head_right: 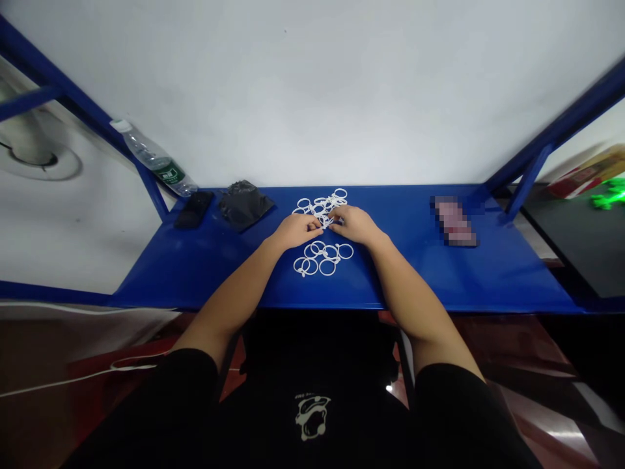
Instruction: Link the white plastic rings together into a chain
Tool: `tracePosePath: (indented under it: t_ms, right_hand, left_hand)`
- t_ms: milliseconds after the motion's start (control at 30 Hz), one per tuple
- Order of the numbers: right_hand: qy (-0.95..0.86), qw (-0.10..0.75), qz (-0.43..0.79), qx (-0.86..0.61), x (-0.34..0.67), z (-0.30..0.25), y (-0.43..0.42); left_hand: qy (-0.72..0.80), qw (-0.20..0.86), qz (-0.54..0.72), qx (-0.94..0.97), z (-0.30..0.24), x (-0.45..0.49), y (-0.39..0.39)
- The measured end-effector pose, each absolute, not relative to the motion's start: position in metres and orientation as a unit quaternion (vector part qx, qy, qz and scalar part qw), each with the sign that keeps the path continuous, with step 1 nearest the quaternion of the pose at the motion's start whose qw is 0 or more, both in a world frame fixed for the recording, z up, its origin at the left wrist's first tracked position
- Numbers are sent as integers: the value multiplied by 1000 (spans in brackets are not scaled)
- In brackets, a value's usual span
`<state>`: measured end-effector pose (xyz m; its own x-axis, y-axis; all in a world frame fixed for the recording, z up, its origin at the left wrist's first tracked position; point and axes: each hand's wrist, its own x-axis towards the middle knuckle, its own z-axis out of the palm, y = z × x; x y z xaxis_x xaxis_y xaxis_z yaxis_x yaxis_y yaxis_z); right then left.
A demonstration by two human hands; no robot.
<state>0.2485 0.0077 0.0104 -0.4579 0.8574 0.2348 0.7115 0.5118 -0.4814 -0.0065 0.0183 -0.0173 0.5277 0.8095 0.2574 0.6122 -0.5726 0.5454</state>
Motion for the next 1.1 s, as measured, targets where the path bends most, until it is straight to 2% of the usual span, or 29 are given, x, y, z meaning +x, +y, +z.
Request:
tracePosePath:
  t_ms: [133, 233, 433, 667, 833, 1100]
  right_hand:
    - [-840, 191, 162, -480, 242, 5, 7]
    - [-831, 195, 152, -498, 243, 4, 8]
    - [-818, 281, 124, -486, 247, 8, 7]
    - [-784, 393, 156, -454, 239, 12, -1]
    - [-782, 396, 197, -439, 234, 15, -6]
    - [-791, 392, 228, -411, 232, 17, -10]
  left_hand:
    - [434, 169, 269, 843, -29, -2, 24]
    - [443, 150, 287, 836, -33, 0, 26]
    - [492, 129, 312, 802, -33, -1, 29]
    - [452, 137, 368, 801, -21, 4, 18]
    - [383, 127, 403, 821, -10, 8, 5]
    - [364, 92, 415, 829, -10, 8, 3]
